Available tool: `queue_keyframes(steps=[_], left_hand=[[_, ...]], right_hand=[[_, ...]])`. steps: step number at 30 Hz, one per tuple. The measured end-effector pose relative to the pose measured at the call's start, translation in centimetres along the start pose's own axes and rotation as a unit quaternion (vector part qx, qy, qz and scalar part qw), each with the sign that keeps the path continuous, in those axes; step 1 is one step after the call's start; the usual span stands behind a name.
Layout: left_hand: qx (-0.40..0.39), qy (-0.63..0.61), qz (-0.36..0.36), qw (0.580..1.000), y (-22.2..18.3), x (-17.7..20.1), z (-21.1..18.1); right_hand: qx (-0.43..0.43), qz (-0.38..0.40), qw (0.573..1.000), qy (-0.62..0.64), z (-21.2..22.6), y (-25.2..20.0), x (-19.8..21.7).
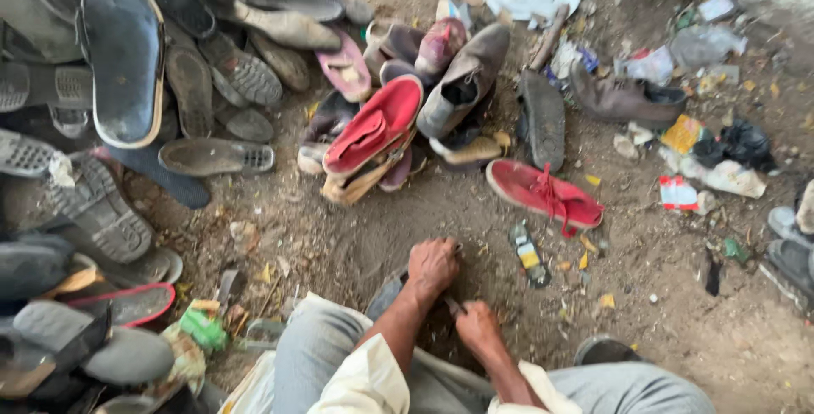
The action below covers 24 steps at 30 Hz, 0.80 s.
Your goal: The person repairs various shoes by hand and using a blade, removing soles, scraping edges, and applying materials to different footwear items one at a time on the ground.
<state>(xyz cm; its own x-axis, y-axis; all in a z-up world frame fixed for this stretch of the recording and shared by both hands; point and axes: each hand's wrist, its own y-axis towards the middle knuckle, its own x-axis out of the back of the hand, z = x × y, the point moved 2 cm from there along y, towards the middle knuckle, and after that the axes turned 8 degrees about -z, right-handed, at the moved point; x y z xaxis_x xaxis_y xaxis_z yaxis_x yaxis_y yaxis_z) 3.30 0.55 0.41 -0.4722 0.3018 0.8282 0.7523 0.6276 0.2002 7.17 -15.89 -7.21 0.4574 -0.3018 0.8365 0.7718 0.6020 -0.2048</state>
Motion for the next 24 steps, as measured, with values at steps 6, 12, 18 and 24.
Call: queue_keyframes(steps=[6,12,18,24], left_hand=[[0.02,-0.059,-0.014,0.998,-0.2,1.2,-0.5],[-0.011,0.006,0.008,1.0,-0.6,-0.8,1.0],[-0.016,0.008,-0.006,1.0,-0.6,-0.4,0.7],[0.033,0.042,0.089,0.995,-0.8,1.5,-1.9]], right_hand=[[-0.002,-0.047,0.992,0.117,1.7,0.2,-1.1],[0.026,-0.021,0.997,0.076,1.5,-0.9,0.0],[-0.046,0.05,0.996,0.065,1.1,-1.3,0.0],[-0.019,-0.009,0.991,0.133,2.6,-0.3,-1.6]])
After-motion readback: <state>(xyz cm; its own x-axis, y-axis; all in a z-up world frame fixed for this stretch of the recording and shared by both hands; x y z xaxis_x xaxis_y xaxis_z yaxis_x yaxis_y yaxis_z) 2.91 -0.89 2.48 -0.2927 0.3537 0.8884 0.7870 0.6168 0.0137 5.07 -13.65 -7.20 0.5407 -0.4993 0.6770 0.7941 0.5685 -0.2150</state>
